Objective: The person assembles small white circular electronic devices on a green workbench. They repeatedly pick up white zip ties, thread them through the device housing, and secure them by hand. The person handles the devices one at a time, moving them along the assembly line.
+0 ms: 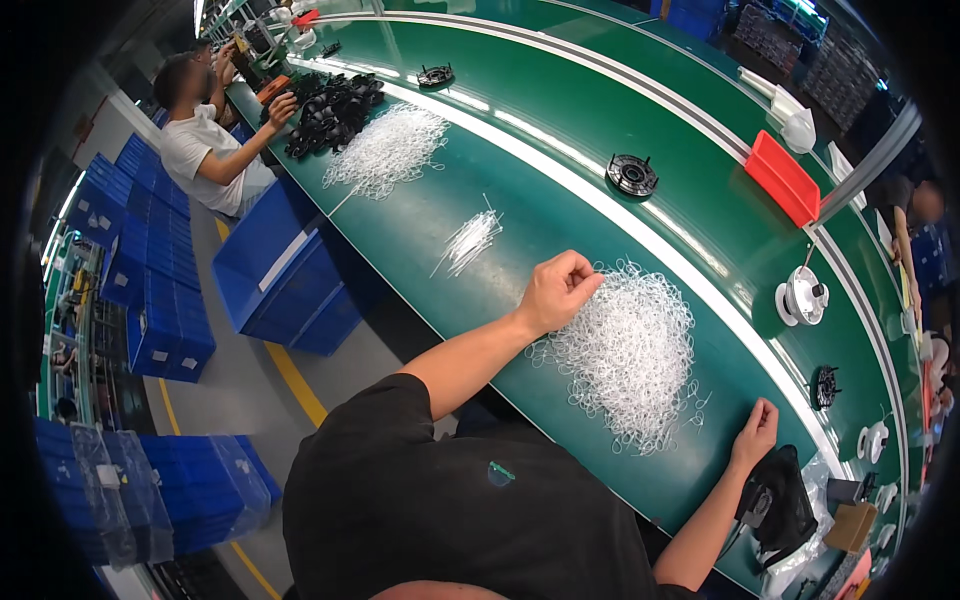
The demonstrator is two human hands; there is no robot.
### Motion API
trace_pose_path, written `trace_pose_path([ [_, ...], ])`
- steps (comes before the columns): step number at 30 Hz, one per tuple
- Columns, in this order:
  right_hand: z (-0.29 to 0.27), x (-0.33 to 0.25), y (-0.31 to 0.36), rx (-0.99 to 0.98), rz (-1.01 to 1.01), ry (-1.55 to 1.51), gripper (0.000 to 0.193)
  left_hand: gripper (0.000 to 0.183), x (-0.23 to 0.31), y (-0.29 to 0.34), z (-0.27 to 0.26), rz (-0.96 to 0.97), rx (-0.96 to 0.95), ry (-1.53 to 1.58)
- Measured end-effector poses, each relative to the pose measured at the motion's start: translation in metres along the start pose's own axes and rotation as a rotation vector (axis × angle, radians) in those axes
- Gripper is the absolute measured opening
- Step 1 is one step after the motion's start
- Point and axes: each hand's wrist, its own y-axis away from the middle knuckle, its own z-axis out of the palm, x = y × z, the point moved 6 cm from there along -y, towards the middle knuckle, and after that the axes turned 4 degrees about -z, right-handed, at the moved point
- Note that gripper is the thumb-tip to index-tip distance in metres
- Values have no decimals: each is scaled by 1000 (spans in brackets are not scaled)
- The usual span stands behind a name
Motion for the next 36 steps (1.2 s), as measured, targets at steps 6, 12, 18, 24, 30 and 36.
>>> trace_pose_path([
  [6,-3,7,2,20,27,0,23,45,44,-1,-29,238,98,39],
  [12,0,-5,-9,22,-3,76,22,36,224,11,-109,970,166,-20],
  [18,-5,-2,0,20,6,170,21,33,308,38,-113,1231,-293,-80],
  [24,0,-15,-10,33,12,201,21,39,327,55,-98,1362,-495,77],
  [30,1,-9,-3,37,33,236,20,44,273,36,-60,1243,-492,213],
  [36,-2,-1,-5,58,43,136,20,33,113,11,-7,750,-321,-153],
])
